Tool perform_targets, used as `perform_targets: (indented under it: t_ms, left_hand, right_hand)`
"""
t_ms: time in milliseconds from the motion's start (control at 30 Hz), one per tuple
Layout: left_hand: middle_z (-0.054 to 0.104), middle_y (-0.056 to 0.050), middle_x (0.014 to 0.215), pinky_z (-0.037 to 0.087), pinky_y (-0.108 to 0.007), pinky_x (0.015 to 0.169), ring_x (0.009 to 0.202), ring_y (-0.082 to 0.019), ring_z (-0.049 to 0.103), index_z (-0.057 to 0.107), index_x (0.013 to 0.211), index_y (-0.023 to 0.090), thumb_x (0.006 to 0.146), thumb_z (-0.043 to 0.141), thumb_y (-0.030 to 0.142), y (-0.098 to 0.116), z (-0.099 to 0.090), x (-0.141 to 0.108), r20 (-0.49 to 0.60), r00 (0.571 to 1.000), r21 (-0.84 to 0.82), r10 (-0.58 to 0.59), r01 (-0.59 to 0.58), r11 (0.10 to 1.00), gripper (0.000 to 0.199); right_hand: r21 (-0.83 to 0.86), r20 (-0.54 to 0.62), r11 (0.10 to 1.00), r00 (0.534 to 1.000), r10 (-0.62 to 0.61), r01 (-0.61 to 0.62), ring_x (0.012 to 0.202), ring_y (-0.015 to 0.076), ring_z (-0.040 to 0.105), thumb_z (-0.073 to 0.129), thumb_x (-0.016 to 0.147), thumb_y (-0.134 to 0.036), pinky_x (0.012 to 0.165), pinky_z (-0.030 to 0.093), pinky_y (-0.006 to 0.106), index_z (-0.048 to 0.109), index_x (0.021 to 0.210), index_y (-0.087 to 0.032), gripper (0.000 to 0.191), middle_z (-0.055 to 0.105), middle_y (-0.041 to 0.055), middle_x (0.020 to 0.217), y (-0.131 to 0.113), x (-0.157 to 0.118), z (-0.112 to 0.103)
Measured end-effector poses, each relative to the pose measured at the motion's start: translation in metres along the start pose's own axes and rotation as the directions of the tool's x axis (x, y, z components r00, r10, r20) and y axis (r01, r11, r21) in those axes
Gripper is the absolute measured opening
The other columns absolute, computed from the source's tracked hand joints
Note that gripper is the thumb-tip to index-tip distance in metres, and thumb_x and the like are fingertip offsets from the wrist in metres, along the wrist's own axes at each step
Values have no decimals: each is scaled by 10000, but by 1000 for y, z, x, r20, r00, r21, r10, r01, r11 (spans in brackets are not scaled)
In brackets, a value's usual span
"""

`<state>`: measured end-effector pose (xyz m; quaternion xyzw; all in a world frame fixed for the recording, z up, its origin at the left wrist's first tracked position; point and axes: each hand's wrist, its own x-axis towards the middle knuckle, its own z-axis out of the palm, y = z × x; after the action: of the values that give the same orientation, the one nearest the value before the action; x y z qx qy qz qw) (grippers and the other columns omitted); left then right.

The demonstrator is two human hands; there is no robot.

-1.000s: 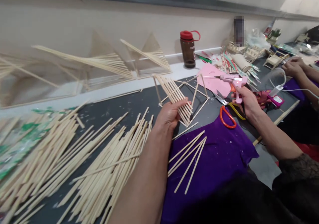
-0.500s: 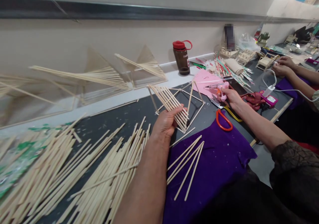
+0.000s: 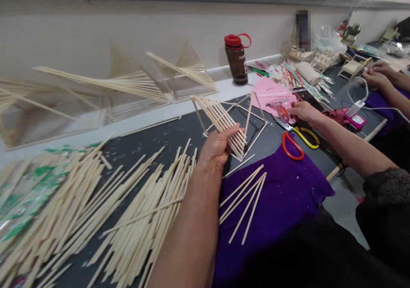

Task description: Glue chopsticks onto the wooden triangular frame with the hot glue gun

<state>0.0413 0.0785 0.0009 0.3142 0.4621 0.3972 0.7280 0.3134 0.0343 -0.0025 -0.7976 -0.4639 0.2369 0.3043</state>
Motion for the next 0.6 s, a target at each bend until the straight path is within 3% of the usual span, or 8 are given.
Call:
perform_targets:
  t_ms: [100,233,400,500,600]
  left_hand:
    - [679,-38,551,532,-183,457,459,-117,619,683,678,91,701,648,20,1,1,-1,-13,1000,14,3,-2,1000,83]
    - [674,-35,548,539,-179,484,469,-110,618,678,670,91,711,635,16,2,2,-3,-19,1000,19,-6,7,1000,96]
    - [673,-27,547,541,-182,502,481,-112,619,679,670,100,690,647,17,3,3,-4,-26,1000,16,-9,9,1000,91]
    - [678,-31,559,529,-190,483,479,-121,618,680,678,104,674,666,30,2,2,-3,-20,1000,25,-4,5,1000,76]
    - [675,-34,560,536,-201,511,485,-121,618,681,674,101,673,668,33,1,1,-2,-20,1000,17,10,-9,1000,68]
  right_hand:
    - [-332,1,939,995,-97,92,613,137,563,512,864,-206,602,386,244,655,694,-110,241,632,55,638,-5,-2,-8]
    - [-446,17,877,981,-194,181,766,165,587,443,913,-165,727,382,263,679,725,-107,307,681,100,795,-7,-22,-16]
    - [-582,96,718,909,-406,382,910,195,587,382,984,-198,797,398,273,676,942,-113,309,669,137,1002,8,-51,-11]
    - [-617,115,673,892,-437,409,969,211,574,396,989,-216,808,408,285,640,1042,-123,266,637,151,1090,15,-58,-6]
    - [-652,150,638,894,-421,410,954,214,570,384,989,-214,764,409,286,631,981,-137,259,635,148,1045,18,-58,-4]
